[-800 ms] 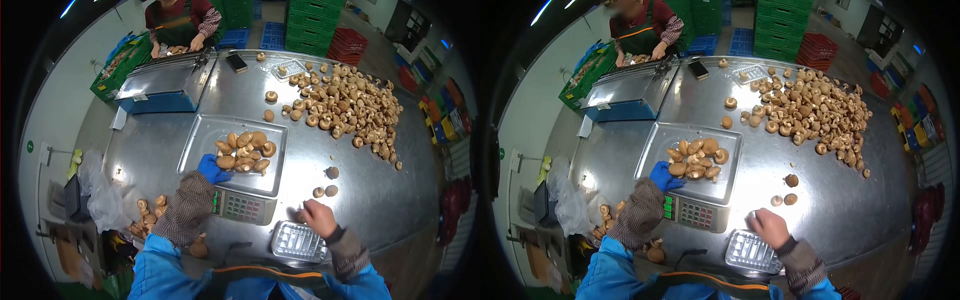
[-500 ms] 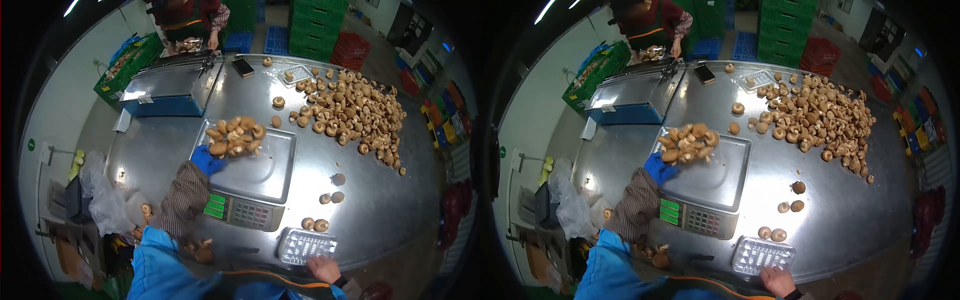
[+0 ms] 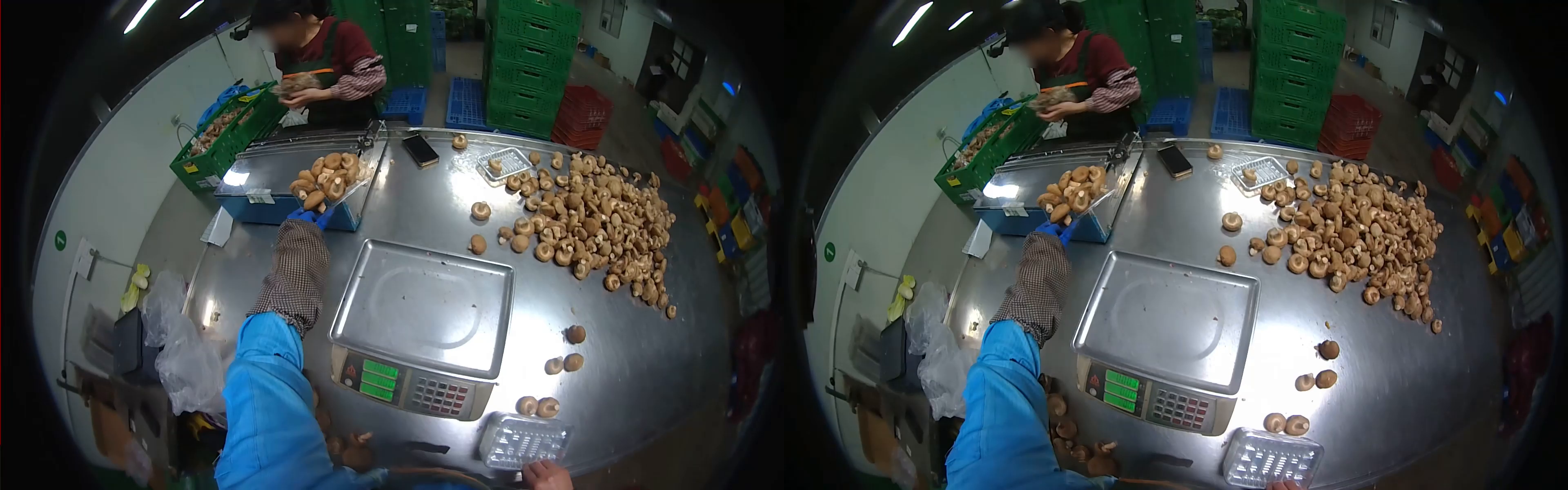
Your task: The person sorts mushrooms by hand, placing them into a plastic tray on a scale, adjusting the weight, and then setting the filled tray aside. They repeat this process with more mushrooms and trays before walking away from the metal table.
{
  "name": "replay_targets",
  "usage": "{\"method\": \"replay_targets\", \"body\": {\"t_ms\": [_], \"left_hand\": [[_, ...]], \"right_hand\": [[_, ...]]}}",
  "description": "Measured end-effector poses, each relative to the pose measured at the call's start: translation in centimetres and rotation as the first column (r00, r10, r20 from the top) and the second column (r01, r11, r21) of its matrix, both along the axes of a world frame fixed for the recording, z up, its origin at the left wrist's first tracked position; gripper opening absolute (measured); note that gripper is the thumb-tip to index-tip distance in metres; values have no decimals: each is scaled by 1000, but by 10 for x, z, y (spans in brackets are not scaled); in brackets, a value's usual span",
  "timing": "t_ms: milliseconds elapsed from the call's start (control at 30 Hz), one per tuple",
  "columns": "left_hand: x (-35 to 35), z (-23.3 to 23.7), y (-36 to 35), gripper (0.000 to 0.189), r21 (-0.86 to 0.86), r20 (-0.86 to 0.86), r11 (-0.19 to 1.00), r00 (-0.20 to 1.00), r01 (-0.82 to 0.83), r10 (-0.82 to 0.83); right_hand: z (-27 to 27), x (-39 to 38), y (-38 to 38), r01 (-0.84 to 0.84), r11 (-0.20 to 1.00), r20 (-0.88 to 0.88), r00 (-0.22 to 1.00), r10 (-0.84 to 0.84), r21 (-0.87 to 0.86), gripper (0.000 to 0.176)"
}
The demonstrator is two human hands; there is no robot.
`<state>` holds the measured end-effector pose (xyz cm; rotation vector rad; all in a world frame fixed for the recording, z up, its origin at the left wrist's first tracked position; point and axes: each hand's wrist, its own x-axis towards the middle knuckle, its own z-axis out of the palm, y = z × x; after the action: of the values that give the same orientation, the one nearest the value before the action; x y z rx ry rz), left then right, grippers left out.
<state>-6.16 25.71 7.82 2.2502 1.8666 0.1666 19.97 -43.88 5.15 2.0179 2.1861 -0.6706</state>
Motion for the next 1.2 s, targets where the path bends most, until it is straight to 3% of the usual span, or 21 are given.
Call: {"method": "replay_targets", "body": {"t_ms": [67, 167, 200, 233, 267, 367, 467, 600, 633, 667, 733, 767, 800, 867, 933, 1033, 1100, 1133, 1167, 1200], "left_hand": [[1, -3, 14, 52, -14, -11, 998, 998, -59, 59], [-10, -18, 16, 50, -34, 169, 999, 985, 20, -14], [-9, -36, 33, 50, -305, 658, 946, 693, -113, 295], [-6, -66, 60, 52, -574, 807, 817, 129, -54, 576], [-5, -79, 72, 56, -720, 551, 673, -451, 169, 702], [15, -72, 18, 55, -700, 611, 701, -395, 138, 687], [38, -57, -42, 47, -669, 662, 714, -271, 206, 699], [65, -51, -118, 31, -593, 736, 691, -70, 415, 673], [72, -63, -120, 32, -358, 666, 400, -69, 844, 743], [87, -75, -127, 36, 7, 591, -3, -2, 1000, 807], [108, -53, -185, 51, -120, 611, -36, 102, 992, 785], [111, -28, -217, 55, -472, 712, 74, 330, 879, 620], [117, 3, -255, 60, -707, 694, 276, 563, 651, 449], [133, 29, -299, 62, -816, 577, 49, 811, 575, 91], [155, 41, -346, 54, -872, 471, -151, 882, 467, 7], [191, 17, -389, 38, -916, 373, -121, 922, 383, 98], [209, -26, -396, 31, -811, 556, -100, 813, 576, 175], [224, -36, -396, 29, -711, 703, 5, 711, 703, 10], [228, -43, -399, 28, -739, 666, 58, 741, 671, -86], [248, -9, -411, 28, -757, 621, 115, 763, 643, -179]], "right_hand": [[3, 0, 1, 11, 1000, -8, 1000, -11, -13, 45], [2, 3, 1, 12, 1000, -45, 999, -11, 13, 45], [2, 3, 2, 16, 1000, -59, 998, -17, -12, 44], [4, 5, 3, 19, 999, -74, 997, -22, -38, 44], [5, 5, 4, 22, 998, -90, 996, -28, -64, 43], [9, 9, 5, 31, 995, -117, 992, -43, -99, 42], [-7, 14, -3, 16, 998, -152, 988, -7, 62, 40], [-6, 15, 1, 12, 994, -175, 985, 8, 109, 36], [-13, 11, -2, 21, 967, -129, 992, 12, 253, 34], [-17, 7, -5, 45, 971, -133, 991, -13, 235, 32], [-19, 7, -3, 38, 958, -132, 991, -1, 284, 24], [-18, 10, 3, 7, 938, -129, 991, 40, 346, 19], [-12, 13, 10, -36, 913, -122, 988, 93, 406, 13], [23, 13, 17, 66, 891, -90, 996, -28, 450, 14], [54, 21, 28, 122, 836, -66, 993, -102, 535, 14], [44, 37, 47, 92, 736, -78, 995, -54, 671, 17], [49, 41, 56, 147, 799, -105, 989, -106, 583, 18], [51, 50, 59, 219, 772, -163, 975, -151, 597, 23], [53, 64, 63, 289, 741, -219, 956, -194, 606, 28], [52, 83, 65, 340, 625, -183, 935, -303, 703, 35]]}}
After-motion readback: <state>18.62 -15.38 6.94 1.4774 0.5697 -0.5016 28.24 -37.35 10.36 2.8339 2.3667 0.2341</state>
